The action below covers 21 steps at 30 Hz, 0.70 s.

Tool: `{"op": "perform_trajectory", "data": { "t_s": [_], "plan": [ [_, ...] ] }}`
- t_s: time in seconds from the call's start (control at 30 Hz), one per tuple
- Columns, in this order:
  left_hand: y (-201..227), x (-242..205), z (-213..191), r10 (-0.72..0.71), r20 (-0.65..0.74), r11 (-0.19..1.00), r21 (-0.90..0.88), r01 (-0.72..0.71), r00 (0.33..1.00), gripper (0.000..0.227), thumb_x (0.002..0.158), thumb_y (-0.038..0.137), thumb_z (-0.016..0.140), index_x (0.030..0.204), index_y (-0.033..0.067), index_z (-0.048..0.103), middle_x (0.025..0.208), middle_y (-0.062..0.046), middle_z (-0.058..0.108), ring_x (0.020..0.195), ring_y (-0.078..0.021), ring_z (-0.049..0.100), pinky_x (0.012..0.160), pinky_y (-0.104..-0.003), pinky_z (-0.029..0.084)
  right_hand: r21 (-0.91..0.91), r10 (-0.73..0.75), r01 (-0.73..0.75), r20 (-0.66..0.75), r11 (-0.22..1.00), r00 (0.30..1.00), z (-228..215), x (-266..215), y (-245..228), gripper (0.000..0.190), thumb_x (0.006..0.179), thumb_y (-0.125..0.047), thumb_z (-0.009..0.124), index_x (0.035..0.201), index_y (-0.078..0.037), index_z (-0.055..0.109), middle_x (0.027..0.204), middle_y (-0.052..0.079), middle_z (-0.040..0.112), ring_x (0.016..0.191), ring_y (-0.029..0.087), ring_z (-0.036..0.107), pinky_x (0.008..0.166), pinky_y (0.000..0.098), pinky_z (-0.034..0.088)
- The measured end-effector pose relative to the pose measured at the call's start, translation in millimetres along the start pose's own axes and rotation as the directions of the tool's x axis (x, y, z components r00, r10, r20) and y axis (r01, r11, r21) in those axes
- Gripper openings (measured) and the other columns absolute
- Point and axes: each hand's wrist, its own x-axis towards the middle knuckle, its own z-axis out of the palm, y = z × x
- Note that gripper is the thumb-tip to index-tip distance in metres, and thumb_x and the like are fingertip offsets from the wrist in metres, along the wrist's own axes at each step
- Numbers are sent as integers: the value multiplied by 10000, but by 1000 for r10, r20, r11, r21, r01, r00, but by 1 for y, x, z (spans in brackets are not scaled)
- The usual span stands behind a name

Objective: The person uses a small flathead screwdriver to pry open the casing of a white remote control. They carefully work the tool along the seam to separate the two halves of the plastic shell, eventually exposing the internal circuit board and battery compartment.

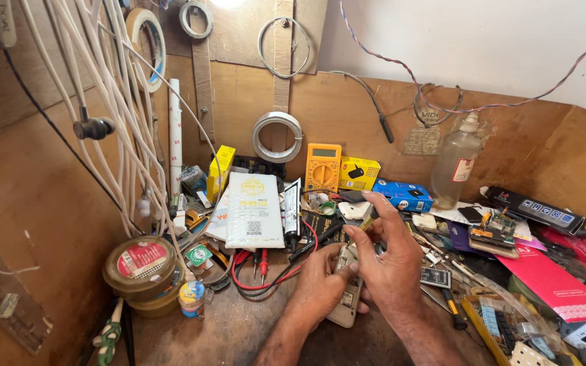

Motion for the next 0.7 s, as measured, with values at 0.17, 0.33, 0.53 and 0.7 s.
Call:
{"op": "perform_trajectory", "data": {
  "t_s": [0.17, 0.33, 0.53, 0.7],
  "plan": [
    [-14, 5, -5, 4, 12, 999, -40, -4, 1000, 332, 977, 59, 569, 1277, -84, 576, 967, -167, 721, 689, -251, 728, 550, -399, 648, 96, -10, 16, -63, 995, 998, 1, -9, 8, 671, 925, -30, 692, 1539, -98, 431, 872, 35, 717, 848, 123, 704, 803, 296, 575],
    [-29, 10, -9, 316, -42, 814, 525, -248, 948, 367, 886, 152, 679, 1199, -39, 659, 1059, -180, 752, 998, -303, 744, 838, -421, 573, 113, -97, 106, -79, 988, 992, 0, -13, 3, 650, 958, -18, 699, 1535, -66, 405, 954, 33, 677, 898, 113, 667, 848, 286, 563],
    [-32, 6, -6, 158, -124, 724, 689, -30, 980, 429, 870, 297, 638, 1172, -7, 613, 1168, -246, 665, 1126, -369, 639, 928, -464, 487, 76, -10, 19, -125, 997, 992, -7, -25, 8, 608, 986, -7, 739, 1543, -88, 511, 870, 57, 560, 793, 131, 555, 732, 276, 511],
    [-25, 0, 0, 143, -82, 775, 629, -60, 986, 456, 841, 302, 633, 1181, -1, 606, 1128, -238, 686, 1086, -330, 677, 907, -446, 522, 191, -70, 96, -140, 977, 988, -14, -29, 7, 593, 1038, 18, 621, 1576, -66, 384, 936, -30, 658, 899, 84, 663, 862, 251, 563]
  ]
}}
